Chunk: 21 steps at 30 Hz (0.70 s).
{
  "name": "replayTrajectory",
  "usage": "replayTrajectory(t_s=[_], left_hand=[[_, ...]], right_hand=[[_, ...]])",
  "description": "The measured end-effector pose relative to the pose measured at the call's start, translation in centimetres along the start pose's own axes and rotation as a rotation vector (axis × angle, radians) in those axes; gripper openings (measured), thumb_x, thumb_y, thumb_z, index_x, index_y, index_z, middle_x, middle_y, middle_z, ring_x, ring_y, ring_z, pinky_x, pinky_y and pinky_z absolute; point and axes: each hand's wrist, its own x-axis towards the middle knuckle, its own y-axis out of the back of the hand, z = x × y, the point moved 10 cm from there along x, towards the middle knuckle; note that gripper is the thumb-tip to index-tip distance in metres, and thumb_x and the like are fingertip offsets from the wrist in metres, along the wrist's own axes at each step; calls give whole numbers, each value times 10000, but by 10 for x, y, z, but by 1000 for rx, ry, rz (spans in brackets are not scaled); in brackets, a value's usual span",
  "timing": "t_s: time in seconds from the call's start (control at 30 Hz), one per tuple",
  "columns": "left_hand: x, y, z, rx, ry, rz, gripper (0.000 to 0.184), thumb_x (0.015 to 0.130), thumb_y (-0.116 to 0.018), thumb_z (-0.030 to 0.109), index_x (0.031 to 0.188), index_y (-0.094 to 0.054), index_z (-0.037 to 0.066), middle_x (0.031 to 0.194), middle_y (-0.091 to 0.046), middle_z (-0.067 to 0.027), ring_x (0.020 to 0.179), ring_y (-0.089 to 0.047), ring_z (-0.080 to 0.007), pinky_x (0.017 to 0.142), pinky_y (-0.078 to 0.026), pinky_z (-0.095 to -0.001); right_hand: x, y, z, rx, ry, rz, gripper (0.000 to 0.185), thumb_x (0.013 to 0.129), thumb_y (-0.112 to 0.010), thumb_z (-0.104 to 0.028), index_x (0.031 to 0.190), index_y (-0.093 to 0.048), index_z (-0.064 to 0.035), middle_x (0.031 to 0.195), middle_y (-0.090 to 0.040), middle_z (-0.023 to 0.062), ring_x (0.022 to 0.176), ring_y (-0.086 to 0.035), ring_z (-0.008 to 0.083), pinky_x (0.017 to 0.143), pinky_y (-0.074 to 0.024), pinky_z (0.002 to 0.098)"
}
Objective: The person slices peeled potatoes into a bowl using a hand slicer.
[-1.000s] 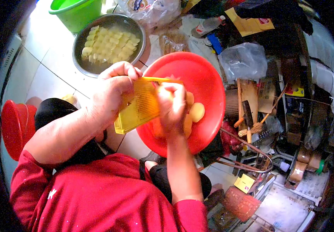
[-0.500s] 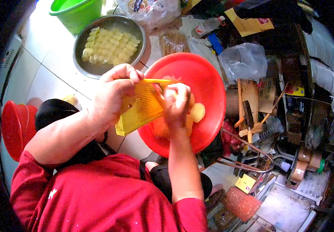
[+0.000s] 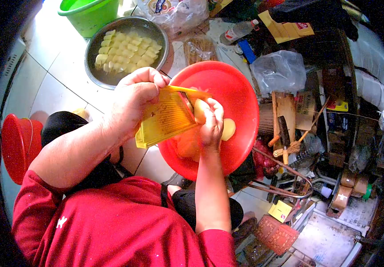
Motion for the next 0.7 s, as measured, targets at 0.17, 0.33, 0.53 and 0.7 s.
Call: replayTrajectory(t_s=[0.17,0.33,0.53,0.7], left_hand=[[0,0,0,-32,3,0,30,775,-558,64,780,-578,41,692,-532,1,617,-470,-82,530,-390,-235],[1,3,-2,-7,7,20,23,773,-558,49,780,-577,39,695,-533,1,629,-475,-80,563,-400,-235],[-4,0,-1,-31,-43,-19,17,776,-562,48,776,-574,36,696,-535,1,642,-478,-81,596,-407,-234],[0,2,-5,-22,-15,-9,27,774,-565,55,772,-575,30,703,-546,-4,651,-481,-80,600,-410,-236]], right_hand=[[-5,13,3,-55,61,25,338,951,-492,-120,1240,-501,55,1170,-559,119,1063,-555,211,963,-435,332],[-11,9,-21,-315,165,59,326,917,-623,-154,1162,-602,60,1121,-604,85,1066,-564,205,965,-427,325],[-86,-71,-107,-559,670,-143,297,902,-647,-146,1138,-616,32,1103,-609,75,1011,-582,183,924,-451,305],[-11,12,-17,-318,153,128,278,914,-644,-163,1121,-602,17,1080,-613,64,1015,-562,162,924,-447,295]])
